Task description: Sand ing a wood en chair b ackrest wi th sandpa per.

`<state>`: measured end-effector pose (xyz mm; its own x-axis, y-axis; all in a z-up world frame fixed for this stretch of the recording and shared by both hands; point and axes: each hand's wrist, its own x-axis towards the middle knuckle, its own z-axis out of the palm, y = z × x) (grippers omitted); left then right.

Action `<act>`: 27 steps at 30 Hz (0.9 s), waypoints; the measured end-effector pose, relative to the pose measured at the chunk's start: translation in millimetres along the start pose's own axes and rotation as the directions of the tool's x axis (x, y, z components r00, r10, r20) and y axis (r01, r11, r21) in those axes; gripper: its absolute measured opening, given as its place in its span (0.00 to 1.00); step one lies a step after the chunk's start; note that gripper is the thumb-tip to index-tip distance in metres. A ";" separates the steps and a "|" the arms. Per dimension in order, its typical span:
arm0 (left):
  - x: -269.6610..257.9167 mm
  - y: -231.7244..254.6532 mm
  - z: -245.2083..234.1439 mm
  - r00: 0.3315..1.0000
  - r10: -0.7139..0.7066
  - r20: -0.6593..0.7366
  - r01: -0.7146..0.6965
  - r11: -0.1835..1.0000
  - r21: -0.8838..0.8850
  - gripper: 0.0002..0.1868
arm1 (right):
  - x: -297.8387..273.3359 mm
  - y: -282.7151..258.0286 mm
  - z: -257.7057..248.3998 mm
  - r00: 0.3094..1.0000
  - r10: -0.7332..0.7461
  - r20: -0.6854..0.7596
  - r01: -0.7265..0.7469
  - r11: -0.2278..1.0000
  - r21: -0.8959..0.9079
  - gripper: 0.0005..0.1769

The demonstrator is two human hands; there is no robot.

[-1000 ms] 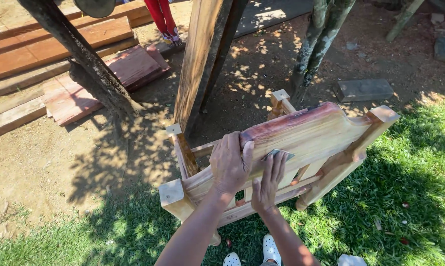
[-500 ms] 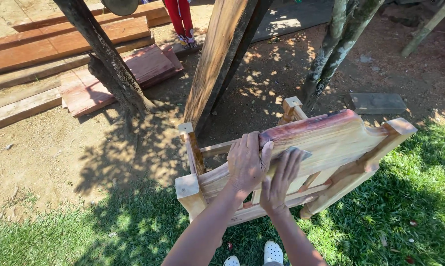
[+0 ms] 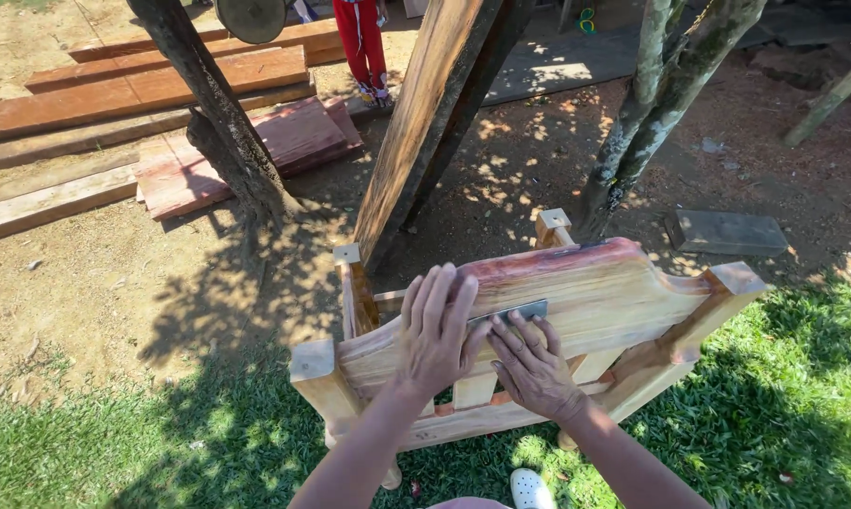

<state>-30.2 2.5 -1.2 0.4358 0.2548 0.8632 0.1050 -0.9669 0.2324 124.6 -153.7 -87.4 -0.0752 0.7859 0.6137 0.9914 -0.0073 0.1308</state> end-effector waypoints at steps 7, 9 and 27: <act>-91.1 55.1 86.5 0.911 0.134 0.390 -0.195 0.973 0.121 0.34 | -20.4 104.1 -5.3 0.928 -0.372 0.027 0.350 0.893 0.284 0.20; -103.0 63.8 113.4 0.947 0.064 0.315 -0.092 0.993 0.076 0.40 | -18.5 124.2 -11.7 0.868 -0.495 0.034 0.452 0.817 0.357 0.13; -129.3 115.2 220.0 0.952 -0.266 0.149 0.199 0.913 0.355 0.42 | 83.6 190.9 -133.6 0.965 -0.053 -0.257 0.146 0.922 0.358 0.23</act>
<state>122.1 -144.2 -184.6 0.5203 0.4982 0.6936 0.5004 -0.8360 0.2251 293.2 -172.0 92.9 -0.1530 0.6001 0.7852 0.9418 0.3292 -0.0681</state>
